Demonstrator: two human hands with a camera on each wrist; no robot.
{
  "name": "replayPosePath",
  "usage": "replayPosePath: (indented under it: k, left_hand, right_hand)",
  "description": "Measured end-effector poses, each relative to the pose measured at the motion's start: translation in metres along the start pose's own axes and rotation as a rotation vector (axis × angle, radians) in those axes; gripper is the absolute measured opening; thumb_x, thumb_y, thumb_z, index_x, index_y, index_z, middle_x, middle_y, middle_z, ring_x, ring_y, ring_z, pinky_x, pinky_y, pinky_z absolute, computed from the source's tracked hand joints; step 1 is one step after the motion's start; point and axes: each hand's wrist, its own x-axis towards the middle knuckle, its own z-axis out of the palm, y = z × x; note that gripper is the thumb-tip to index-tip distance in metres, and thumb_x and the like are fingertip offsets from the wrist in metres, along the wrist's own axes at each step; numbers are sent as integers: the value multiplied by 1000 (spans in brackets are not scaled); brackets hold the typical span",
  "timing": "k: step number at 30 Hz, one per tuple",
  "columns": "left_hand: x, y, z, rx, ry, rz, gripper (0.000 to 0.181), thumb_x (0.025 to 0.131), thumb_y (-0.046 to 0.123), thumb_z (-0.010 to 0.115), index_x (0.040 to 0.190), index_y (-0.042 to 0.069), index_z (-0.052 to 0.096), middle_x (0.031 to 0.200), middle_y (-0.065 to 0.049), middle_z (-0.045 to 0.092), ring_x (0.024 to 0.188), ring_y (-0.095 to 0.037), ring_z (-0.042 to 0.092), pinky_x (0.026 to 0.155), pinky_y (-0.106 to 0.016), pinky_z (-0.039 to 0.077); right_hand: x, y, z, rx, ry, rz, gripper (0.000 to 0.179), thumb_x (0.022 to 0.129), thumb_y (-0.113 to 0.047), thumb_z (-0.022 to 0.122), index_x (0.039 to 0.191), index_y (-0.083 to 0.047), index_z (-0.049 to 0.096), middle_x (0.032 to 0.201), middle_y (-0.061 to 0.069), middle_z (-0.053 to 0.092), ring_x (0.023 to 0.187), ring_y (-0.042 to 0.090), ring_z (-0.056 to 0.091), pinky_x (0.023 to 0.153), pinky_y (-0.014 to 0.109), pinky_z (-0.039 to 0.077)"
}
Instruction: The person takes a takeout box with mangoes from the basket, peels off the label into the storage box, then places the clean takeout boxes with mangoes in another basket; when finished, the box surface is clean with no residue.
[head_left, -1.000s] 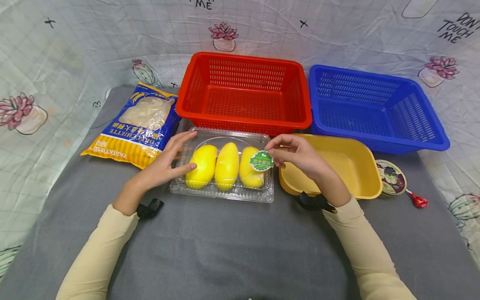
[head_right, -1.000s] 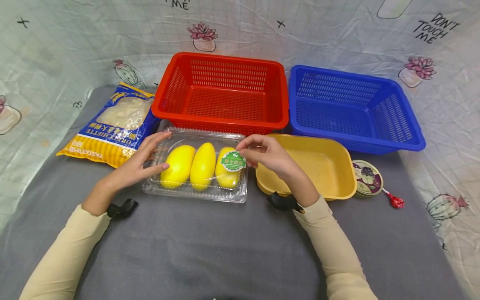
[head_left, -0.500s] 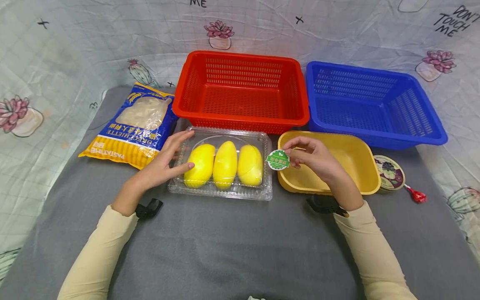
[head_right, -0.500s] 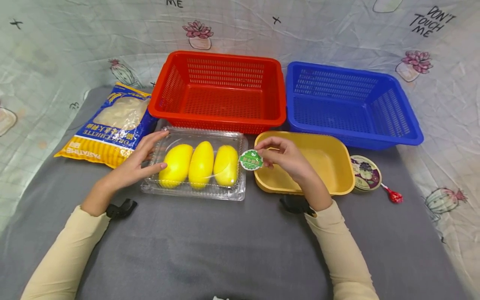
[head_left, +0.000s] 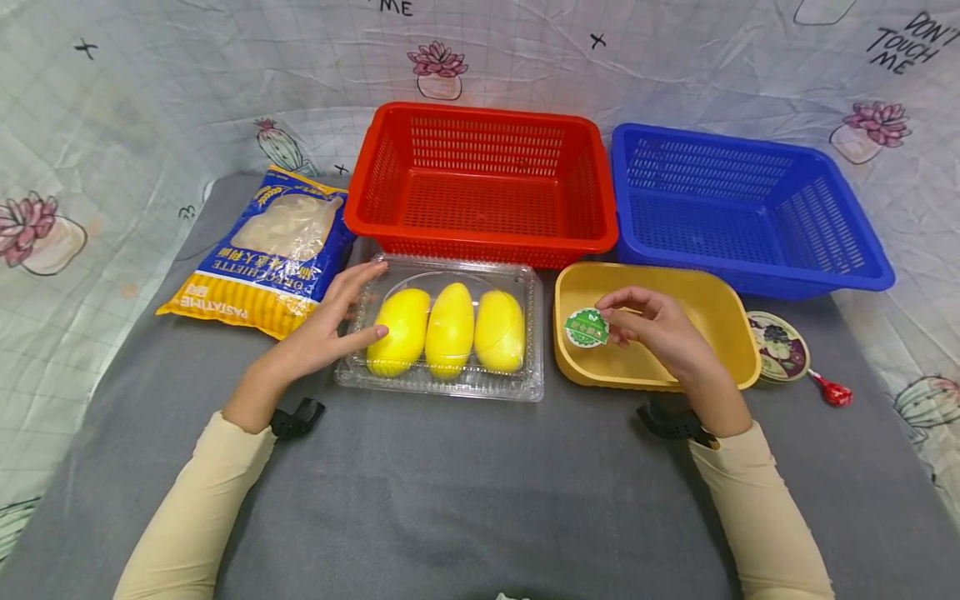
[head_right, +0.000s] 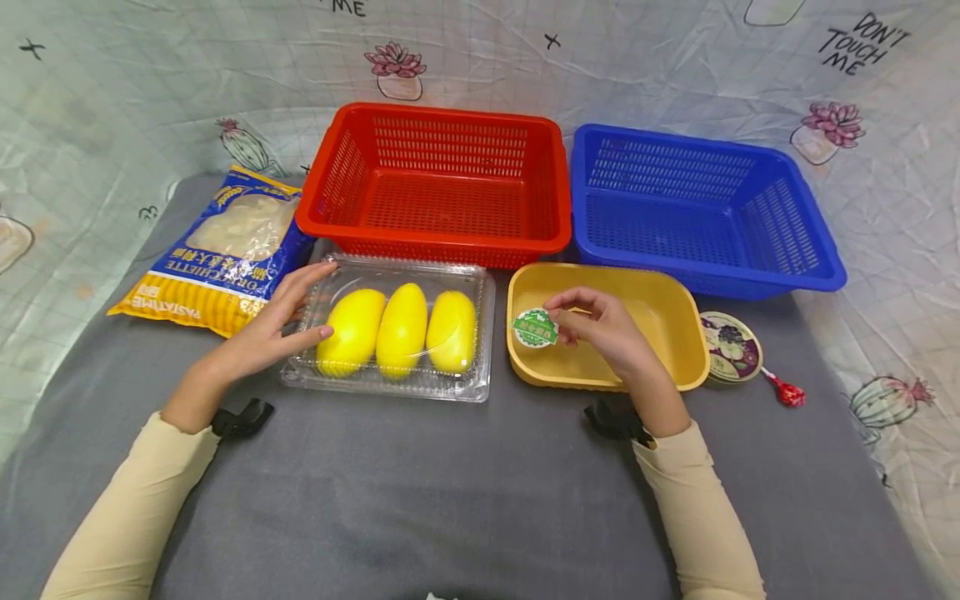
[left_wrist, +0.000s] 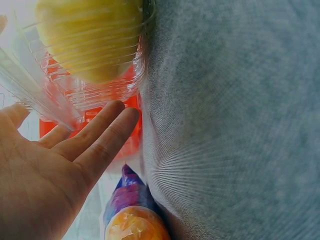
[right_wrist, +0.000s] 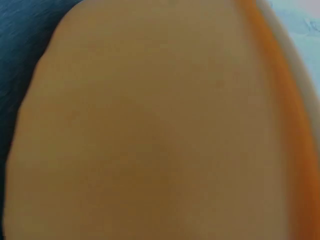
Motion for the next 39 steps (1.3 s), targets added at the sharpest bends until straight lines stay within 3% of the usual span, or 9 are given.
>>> replayPosePath:
  k: [4, 14, 28, 39]
  left_hand:
    - [0, 0, 0, 4, -1, 6, 80, 92, 19, 63, 156, 32, 18, 161, 0, 8, 136, -35, 29, 102, -64, 36]
    - [1, 0, -1, 11, -5, 0, 79, 93, 21, 62, 156, 33, 17, 162, -1, 7, 136, -35, 29, 102, -65, 35]
    - [-1, -1, 1, -13, -4, -16, 79, 93, 22, 62, 156, 34, 17, 161, 0, 6, 138, -36, 27, 103, -69, 32]
    - [0, -1, 1, -13, 0, -11, 79, 92, 22, 62, 156, 34, 17, 161, 0, 7, 139, -36, 25, 103, -68, 33]
  right_hand:
    - [-3, 5, -5, -67, 17, 22, 6, 95, -9, 62, 99, -7, 66, 80, -2, 63, 65, 13, 57, 63, 22, 53]
    - [-6, 13, -22, -192, 25, 42, 28, 95, -11, 62, 112, 10, 57, 81, -1, 65, 68, 15, 61, 64, 25, 55]
    - [-7, 21, -35, -243, -8, 93, 27, 96, -4, 58, 114, 16, 55, 81, 1, 65, 67, 14, 62, 64, 26, 57]
    - [-6, 21, -34, -415, 50, 106, 30, 97, -10, 58, 117, 12, 57, 89, 11, 64, 68, 13, 61, 63, 24, 55]
